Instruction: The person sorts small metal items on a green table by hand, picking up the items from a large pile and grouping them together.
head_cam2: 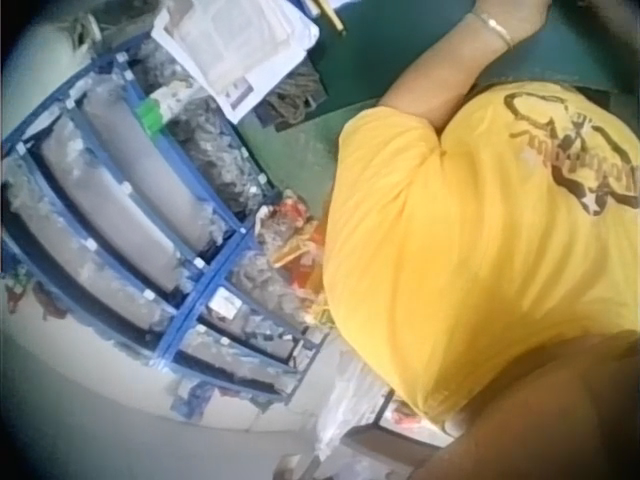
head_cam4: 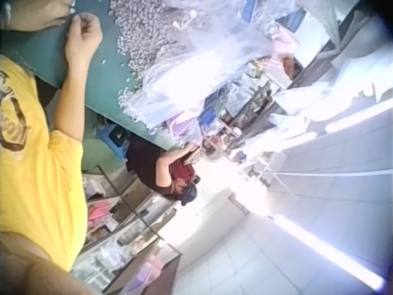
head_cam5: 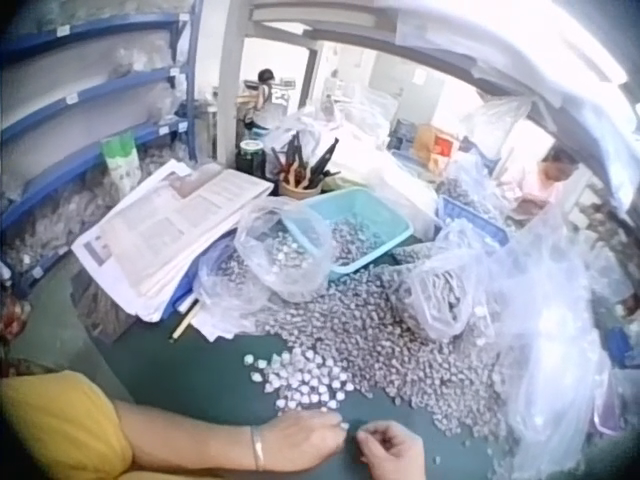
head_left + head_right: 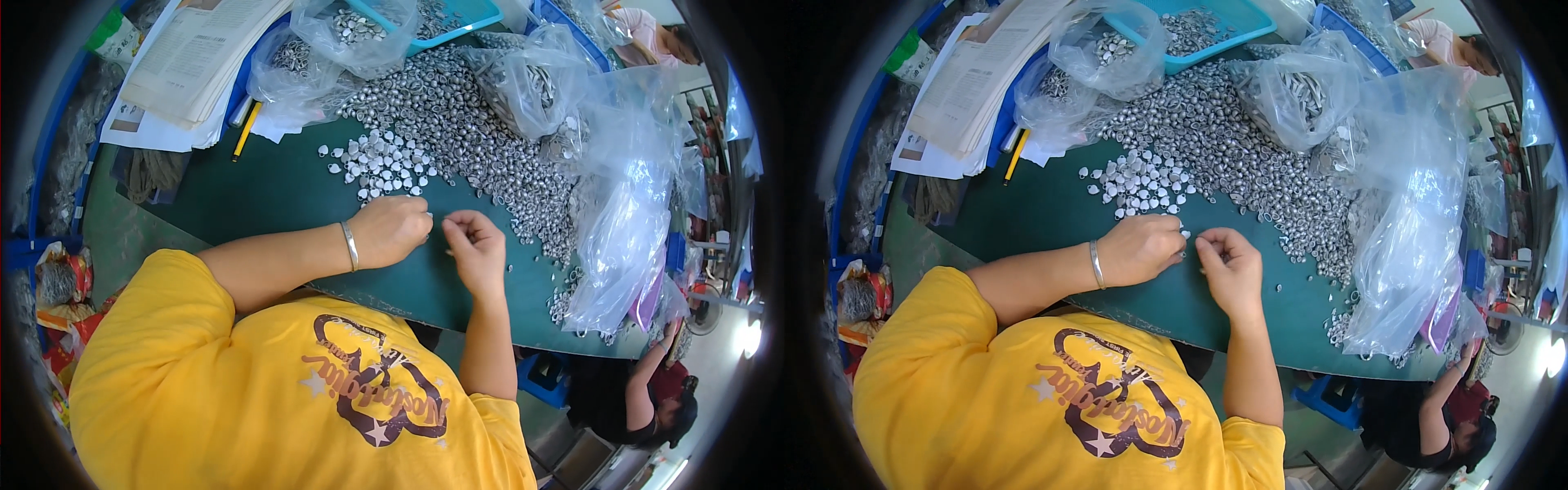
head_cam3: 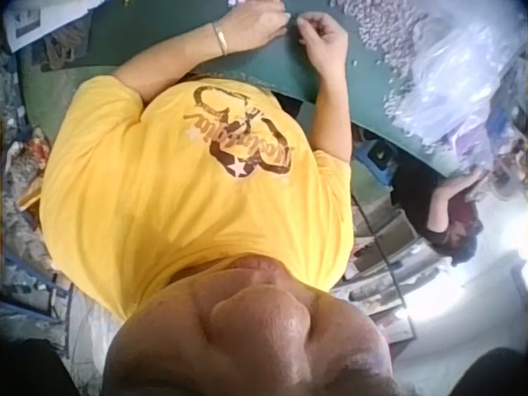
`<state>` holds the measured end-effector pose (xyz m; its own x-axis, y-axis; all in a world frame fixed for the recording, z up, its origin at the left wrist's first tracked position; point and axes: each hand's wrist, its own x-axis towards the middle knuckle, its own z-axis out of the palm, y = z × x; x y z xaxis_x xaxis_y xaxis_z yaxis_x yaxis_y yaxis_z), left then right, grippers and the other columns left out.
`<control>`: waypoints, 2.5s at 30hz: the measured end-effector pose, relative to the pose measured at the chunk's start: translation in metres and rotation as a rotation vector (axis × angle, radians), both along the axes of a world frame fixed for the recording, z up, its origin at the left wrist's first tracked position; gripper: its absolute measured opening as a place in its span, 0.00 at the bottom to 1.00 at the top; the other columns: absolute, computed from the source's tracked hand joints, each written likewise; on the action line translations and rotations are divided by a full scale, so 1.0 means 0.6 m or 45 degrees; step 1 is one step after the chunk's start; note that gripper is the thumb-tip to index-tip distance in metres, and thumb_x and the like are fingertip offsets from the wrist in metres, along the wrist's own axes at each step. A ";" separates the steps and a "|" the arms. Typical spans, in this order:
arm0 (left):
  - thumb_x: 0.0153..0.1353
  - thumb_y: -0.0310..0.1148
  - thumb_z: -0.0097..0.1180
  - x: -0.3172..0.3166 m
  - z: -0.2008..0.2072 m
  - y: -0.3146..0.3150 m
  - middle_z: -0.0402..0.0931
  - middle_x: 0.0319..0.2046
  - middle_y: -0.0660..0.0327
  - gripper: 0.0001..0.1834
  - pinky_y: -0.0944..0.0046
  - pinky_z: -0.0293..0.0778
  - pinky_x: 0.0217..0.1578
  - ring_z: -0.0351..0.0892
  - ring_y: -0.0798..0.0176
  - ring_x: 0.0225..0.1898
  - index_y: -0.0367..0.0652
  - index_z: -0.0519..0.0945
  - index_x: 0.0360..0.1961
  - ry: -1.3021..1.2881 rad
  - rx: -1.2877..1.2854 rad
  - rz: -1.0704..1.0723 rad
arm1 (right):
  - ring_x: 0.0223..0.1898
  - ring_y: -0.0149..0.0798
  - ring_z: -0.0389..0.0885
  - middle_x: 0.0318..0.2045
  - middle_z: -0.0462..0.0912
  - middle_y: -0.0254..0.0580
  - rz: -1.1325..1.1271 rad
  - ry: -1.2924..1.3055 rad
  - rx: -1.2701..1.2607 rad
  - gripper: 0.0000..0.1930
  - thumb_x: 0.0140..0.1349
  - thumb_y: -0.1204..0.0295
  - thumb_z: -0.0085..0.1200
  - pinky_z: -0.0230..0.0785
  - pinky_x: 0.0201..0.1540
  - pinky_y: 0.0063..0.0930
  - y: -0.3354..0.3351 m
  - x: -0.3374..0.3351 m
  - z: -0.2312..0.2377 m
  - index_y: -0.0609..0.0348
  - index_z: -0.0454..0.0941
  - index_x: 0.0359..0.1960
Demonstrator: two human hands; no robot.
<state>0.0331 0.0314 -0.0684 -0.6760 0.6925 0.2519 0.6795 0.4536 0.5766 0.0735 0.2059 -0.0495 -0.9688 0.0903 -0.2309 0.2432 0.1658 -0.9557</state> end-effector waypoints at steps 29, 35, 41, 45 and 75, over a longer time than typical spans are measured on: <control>0.46 0.29 0.58 -0.019 0.010 -0.037 0.73 0.26 0.56 0.05 0.55 0.72 0.34 0.75 0.51 0.34 0.40 0.76 0.23 -0.139 -0.152 0.135 | 0.17 0.29 0.70 0.21 0.75 0.39 0.426 -0.341 -0.047 0.06 0.58 0.74 0.48 0.61 0.16 0.20 0.011 0.039 0.027 0.65 0.73 0.31; 0.47 0.28 0.55 -0.065 0.036 -0.069 0.73 0.17 0.64 0.05 0.74 0.61 0.14 0.69 0.72 0.17 0.38 0.76 0.19 -1.689 0.834 0.186 | 0.13 0.29 0.66 0.19 0.75 0.39 -0.002 -0.129 -0.092 0.09 0.57 0.71 0.56 0.55 0.13 0.20 0.008 -0.037 0.012 0.66 0.75 0.27; 0.51 0.35 0.57 -0.056 0.019 -0.058 0.75 0.21 0.62 0.10 0.67 0.72 0.21 0.74 0.64 0.21 0.38 0.81 0.27 -0.907 0.447 0.339 | 0.25 0.37 0.78 0.23 0.79 0.43 0.236 0.300 0.740 0.08 0.52 0.75 0.58 0.70 0.31 0.25 -0.033 -0.057 -0.005 0.67 0.77 0.31; 0.48 0.37 0.60 -0.051 0.010 -0.045 0.76 0.27 0.56 0.11 0.57 0.73 0.35 0.77 0.53 0.32 0.40 0.81 0.28 -0.180 -0.026 0.227 | 0.17 0.20 0.62 0.16 0.70 0.30 0.004 -0.128 -0.914 0.03 0.56 0.79 0.52 0.43 0.13 0.15 -0.005 -0.062 0.005 0.63 0.75 0.25; 0.49 0.31 0.59 -0.092 0.014 -0.037 0.76 0.26 0.59 0.07 0.59 0.72 0.29 0.75 0.59 0.24 0.41 0.80 0.30 -0.332 0.180 0.206 | 0.23 0.31 0.77 0.20 0.78 0.41 0.053 -0.194 -0.317 0.08 0.57 0.72 0.54 0.69 0.26 0.26 0.022 -0.096 -0.005 0.65 0.78 0.30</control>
<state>-0.0222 0.0093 -0.0599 -0.8286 0.5417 0.1417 0.4266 0.4469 0.7863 0.0161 0.2191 -0.0527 -0.9229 -0.0263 -0.3842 0.3851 -0.0563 -0.9212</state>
